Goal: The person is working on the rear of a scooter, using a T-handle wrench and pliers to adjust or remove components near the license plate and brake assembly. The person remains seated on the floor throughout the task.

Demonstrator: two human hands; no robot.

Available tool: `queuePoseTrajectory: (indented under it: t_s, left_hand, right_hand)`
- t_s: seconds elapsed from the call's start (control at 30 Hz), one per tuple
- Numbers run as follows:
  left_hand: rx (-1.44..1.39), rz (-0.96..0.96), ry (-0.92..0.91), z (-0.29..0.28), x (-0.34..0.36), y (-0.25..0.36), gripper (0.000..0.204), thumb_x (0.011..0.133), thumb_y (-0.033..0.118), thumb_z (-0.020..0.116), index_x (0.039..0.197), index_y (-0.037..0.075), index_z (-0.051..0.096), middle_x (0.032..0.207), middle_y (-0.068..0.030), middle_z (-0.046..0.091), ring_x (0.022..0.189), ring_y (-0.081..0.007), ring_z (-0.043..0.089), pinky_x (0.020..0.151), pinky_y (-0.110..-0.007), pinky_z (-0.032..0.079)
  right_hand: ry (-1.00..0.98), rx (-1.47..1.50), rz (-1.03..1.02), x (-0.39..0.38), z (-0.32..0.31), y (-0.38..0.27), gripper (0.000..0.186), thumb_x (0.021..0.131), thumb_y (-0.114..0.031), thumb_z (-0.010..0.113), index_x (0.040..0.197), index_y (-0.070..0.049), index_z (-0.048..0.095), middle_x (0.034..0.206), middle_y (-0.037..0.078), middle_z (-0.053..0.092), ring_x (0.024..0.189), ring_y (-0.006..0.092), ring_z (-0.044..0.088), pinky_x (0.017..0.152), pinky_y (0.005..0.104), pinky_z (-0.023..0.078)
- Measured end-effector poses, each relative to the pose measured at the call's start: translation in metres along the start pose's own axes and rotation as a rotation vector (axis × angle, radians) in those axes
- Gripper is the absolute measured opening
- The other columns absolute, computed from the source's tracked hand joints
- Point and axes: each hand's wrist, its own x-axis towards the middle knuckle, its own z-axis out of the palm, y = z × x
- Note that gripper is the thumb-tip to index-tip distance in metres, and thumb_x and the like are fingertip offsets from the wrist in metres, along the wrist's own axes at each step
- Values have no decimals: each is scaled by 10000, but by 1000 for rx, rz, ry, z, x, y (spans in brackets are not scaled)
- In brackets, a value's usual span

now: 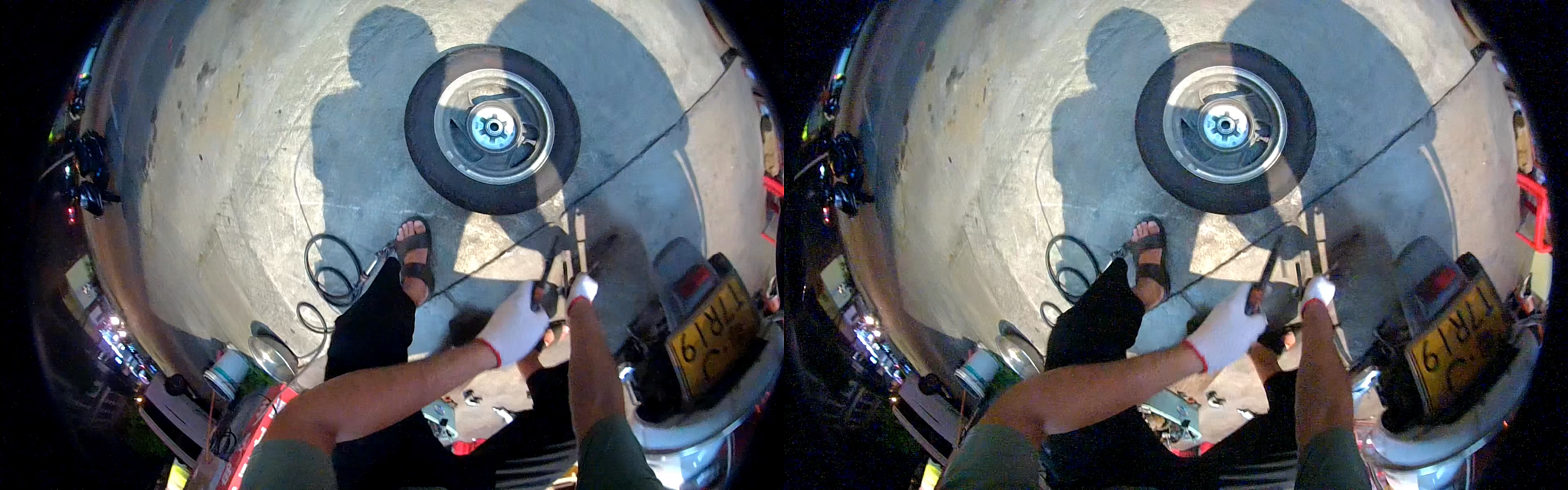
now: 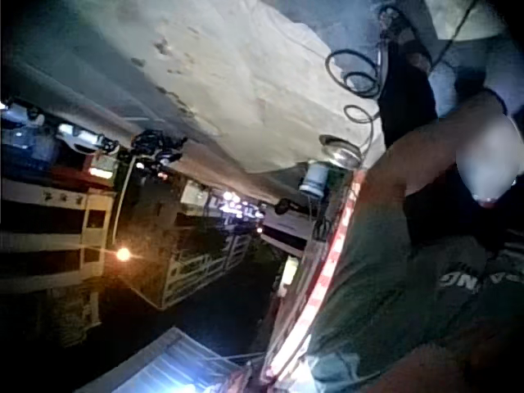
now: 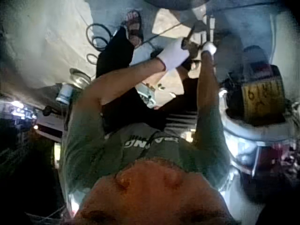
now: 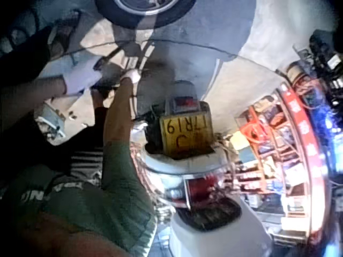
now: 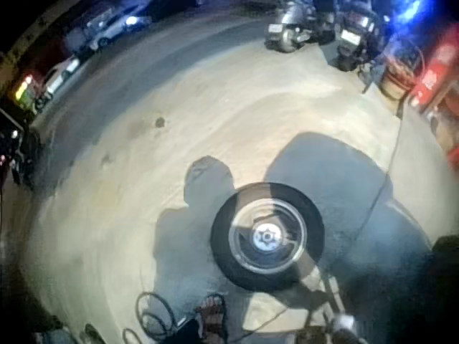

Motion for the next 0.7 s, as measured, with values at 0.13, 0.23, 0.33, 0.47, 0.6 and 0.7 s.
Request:
queuePoseTrajectory:
  t_s: [0.13,0.23,0.33,0.47,0.6,0.7]
  left_hand:
    - [-44,-34,184,-23,-15,-73,306,820,101,586,1102,17,501,775,-124,578,649,-225,580,588,-361,473]
    - [-688,-372,77,-49,-60,-63,308,822,45,611,1112,64,508,731,-60,536,501,-165,516,438,-310,417]
    - [-798,-303,93,-95,-113,-19,330,799,-8,588,1085,98,464,687,-28,481,432,-138,458,357,-301,356]
    - [-896,-109,237,-176,-195,15,348,786,-3,601,1100,90,482,679,-37,501,451,-150,483,373,-298,384]
    - [-944,-41,387,-255,-267,45,291,795,13,594,1066,69,503,689,-46,533,465,-143,492,388,-283,396]
    - [-837,-54,452,-296,-297,26,118,793,27,536,905,63,537,574,-36,482,416,-147,451,376,-295,364]
  right_hand:
    - [-276,-209,152,-191,-31,-27,212,912,-275,484,839,-114,601,607,24,528,475,176,479,422,320,367]
    - [-549,-631,-82,-317,-86,-80,171,889,-193,544,962,-56,614,656,35,556,520,146,508,470,269,395]
    - [-545,-663,-182,-442,-120,-136,253,906,-124,548,1138,-33,591,723,49,584,571,119,522,495,248,408]
    - [-562,-653,-226,-530,-142,-183,340,885,-80,508,1211,-3,568,773,38,583,582,100,517,516,234,410]
    - [-545,-588,-239,-545,-153,-220,293,963,-265,571,1040,10,637,754,-7,577,655,76,505,565,227,404]
    - [-515,-511,-306,-550,-150,-238,315,962,-290,574,894,9,645,731,-19,570,646,91,466,628,258,404]
